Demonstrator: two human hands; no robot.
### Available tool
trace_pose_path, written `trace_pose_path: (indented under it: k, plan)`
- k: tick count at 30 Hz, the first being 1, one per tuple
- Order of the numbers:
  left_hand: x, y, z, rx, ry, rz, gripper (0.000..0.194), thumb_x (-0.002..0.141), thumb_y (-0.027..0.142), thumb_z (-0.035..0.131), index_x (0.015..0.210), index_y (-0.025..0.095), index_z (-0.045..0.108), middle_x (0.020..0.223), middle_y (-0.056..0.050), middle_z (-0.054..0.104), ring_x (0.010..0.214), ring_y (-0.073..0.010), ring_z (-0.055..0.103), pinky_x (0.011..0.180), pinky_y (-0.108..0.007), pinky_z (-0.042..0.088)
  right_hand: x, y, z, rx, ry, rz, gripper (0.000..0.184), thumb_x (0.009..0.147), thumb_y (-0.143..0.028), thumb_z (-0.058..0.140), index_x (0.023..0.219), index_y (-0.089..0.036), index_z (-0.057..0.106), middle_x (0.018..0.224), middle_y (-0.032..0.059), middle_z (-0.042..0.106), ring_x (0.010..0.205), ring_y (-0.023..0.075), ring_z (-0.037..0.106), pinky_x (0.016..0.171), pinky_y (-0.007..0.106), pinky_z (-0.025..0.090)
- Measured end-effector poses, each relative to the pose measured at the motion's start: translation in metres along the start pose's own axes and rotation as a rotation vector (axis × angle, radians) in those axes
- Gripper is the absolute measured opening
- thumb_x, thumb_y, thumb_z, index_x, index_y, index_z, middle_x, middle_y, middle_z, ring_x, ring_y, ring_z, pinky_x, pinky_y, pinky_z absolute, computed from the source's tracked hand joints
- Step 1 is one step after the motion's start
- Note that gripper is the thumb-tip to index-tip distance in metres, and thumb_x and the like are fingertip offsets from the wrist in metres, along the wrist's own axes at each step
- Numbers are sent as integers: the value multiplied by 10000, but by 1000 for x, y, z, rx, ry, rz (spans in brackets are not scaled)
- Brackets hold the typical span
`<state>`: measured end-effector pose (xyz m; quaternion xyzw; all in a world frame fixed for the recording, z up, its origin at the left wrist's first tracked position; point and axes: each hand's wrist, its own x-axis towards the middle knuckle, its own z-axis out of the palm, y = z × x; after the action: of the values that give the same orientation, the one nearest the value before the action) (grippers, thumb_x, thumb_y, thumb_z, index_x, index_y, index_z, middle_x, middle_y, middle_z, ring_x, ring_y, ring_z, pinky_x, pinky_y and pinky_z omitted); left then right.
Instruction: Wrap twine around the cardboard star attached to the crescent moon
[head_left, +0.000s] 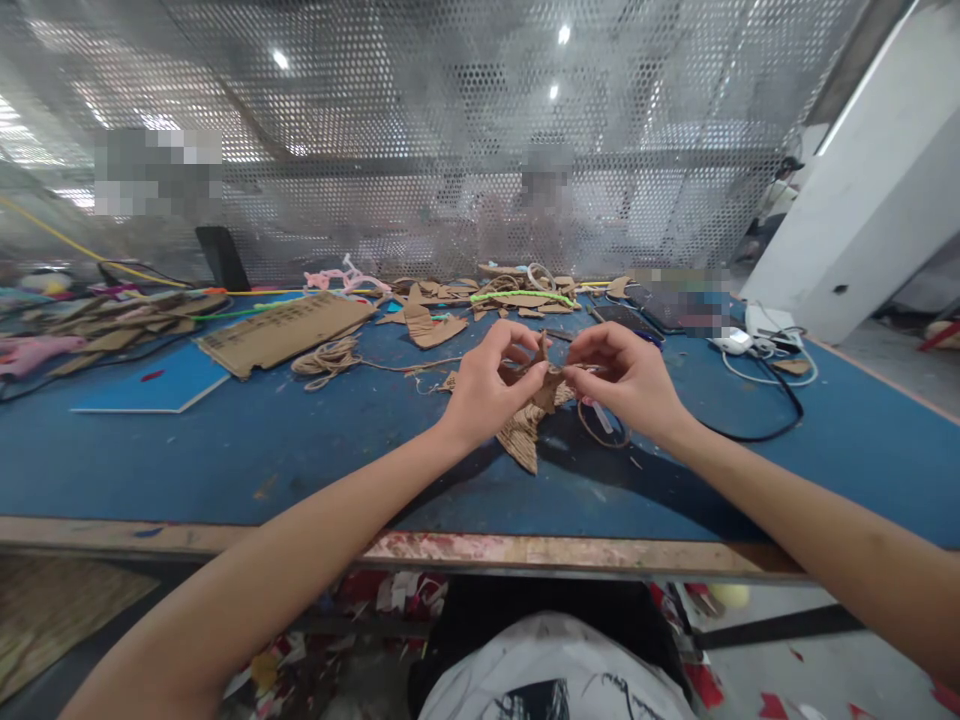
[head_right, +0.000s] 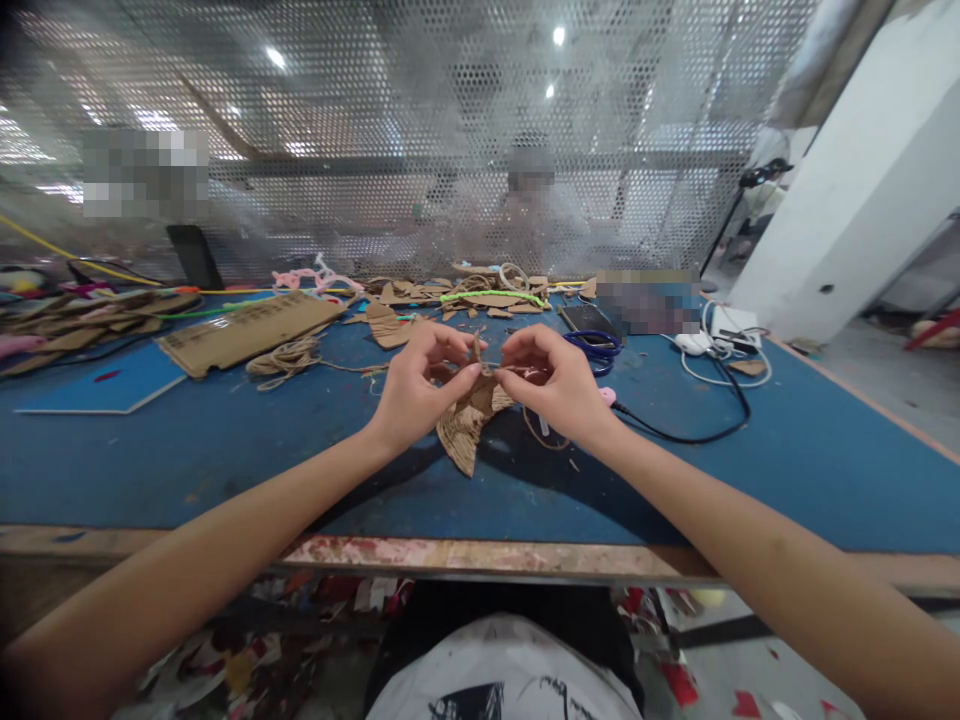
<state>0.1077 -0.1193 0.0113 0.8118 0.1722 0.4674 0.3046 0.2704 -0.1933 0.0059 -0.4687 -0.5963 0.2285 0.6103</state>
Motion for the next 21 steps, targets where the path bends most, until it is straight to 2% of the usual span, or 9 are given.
trace_pose_path:
  k: [5, 10, 15, 21]
  plan:
    - [-1, 2, -1, -2, -4, -3, 160, 790, 180, 614, 865, 197, 473, 949, -16, 647, 759, -93, 624, 554, -163, 468, -1, 2, 0, -23, -29, -18, 264, 695, -289, 749, 860, -210, 559, 842, 5, 624, 716, 114, 620, 588, 225, 524]
    - [-1, 3, 0, 4, -14, -2, 156, 790, 197, 618, 864, 199, 481, 914, -12, 638, 772, -104, 627, 541, -164, 463, -1, 3, 0, -20, -33, -6, 263, 710, -324, 736, 866, -210, 558, 835, 10, 623, 689, 116, 611, 545, 227, 514]
    - [-2, 2, 1, 40, -9, 16, 142, 790, 197, 616, 861, 199, 493, 918, -10, 642, 711, -86, 602, 531, -164, 457, -1, 2, 1, 2, -35, 14, 258, 693, -284, 735, 871, -209, 563, 823, 2, 621, 673, 110, 609, 529, 218, 502]
    - [1, -2, -1, 36, 14, 11, 154, 780, 175, 615, 862, 195, 486, 947, -14, 648, 742, -87, 612, 540, -156, 462, 1, 1, 0, 38, -11, 71, 250, 692, -287, 728, 855, -203, 557, 812, 2, 629, 632, 105, 605, 489, 214, 500]
